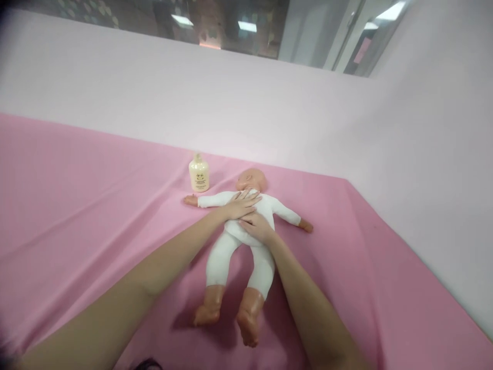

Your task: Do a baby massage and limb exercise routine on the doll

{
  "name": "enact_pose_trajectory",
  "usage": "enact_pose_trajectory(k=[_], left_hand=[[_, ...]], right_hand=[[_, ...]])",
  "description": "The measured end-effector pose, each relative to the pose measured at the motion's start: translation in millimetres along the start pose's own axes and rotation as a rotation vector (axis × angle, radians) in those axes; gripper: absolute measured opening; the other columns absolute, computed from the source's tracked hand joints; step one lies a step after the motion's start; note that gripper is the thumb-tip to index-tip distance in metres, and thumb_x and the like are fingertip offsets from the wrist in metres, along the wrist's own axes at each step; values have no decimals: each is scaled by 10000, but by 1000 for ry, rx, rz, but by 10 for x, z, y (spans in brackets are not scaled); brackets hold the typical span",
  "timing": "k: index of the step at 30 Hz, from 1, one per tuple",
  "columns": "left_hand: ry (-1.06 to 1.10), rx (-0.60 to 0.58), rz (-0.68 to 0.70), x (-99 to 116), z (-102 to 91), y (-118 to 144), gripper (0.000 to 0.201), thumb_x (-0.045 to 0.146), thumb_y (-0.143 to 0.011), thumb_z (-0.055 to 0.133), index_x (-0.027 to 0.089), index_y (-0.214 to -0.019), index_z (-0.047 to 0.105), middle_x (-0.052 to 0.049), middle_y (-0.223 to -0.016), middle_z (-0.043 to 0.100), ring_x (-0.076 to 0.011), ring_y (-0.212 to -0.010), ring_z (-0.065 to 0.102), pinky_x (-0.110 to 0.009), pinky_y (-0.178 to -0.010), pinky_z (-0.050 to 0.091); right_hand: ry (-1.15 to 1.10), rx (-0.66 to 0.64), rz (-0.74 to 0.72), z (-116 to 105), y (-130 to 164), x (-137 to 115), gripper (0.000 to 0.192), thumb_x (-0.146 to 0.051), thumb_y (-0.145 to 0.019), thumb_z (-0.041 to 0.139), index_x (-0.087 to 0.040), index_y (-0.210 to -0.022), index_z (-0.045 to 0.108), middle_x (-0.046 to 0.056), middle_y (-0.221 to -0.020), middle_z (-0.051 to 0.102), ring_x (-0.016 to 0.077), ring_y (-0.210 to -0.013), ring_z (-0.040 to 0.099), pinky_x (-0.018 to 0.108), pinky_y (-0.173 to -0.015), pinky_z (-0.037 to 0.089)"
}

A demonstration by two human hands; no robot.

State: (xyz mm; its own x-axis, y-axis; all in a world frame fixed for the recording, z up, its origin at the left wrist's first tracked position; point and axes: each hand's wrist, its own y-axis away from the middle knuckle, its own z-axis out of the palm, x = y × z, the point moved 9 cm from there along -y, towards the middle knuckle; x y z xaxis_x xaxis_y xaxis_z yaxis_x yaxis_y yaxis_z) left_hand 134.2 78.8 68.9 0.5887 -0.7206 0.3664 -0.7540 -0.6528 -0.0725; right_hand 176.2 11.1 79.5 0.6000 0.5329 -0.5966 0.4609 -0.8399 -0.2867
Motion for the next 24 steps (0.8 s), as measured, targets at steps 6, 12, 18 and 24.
enact_pose_trajectory(k=[6, 12, 18, 24], left_hand=[[-68, 120, -5, 39, 5, 149, 599, 390, -1105, 207, 315, -1696, 274, 19, -1801, 143, -284, -1681, 35, -602, -1334, 98], [-44, 154, -105, 390, 166, 185, 633, 401, -1046, 378, 219, -1653, 393, -123, -1773, 231, -420, -1655, 128, -802, -1252, 89], [58, 142, -14, 582, 255, 246, 513, 339, -1021, 422, 233, -1480, 625, -77, -1567, 600, -334, -1592, 360, -628, -1356, 47], [92, 286, -111, 338, 89, 294, 699, 268, -996, 360, 103, -1673, 314, -109, -1768, 263, -252, -1657, 197, -510, -1370, 100]], right_hand=[[-94, 276, 21, -327, 200, 145, 363, -388, -1027, 487, -225, -819, 736, 58, -920, 777, 244, -913, 717, 405, -908, 557], [107, 565, -23, -597, 306, 112, 448, -500, -1062, 437, -238, -1327, 686, 126, -1375, 698, 314, -1344, 595, 546, -1199, 416], [55, 121, -12, -244, 97, 222, 636, -546, -1115, 155, -342, -1442, 661, 4, -1641, 522, 280, -1620, 318, 582, -1343, 153], [208, 200, 264, -211, 83, 524, 701, -559, -1095, 182, -199, -1683, 310, 79, -1775, 258, 280, -1674, 131, 571, -1342, 175]])
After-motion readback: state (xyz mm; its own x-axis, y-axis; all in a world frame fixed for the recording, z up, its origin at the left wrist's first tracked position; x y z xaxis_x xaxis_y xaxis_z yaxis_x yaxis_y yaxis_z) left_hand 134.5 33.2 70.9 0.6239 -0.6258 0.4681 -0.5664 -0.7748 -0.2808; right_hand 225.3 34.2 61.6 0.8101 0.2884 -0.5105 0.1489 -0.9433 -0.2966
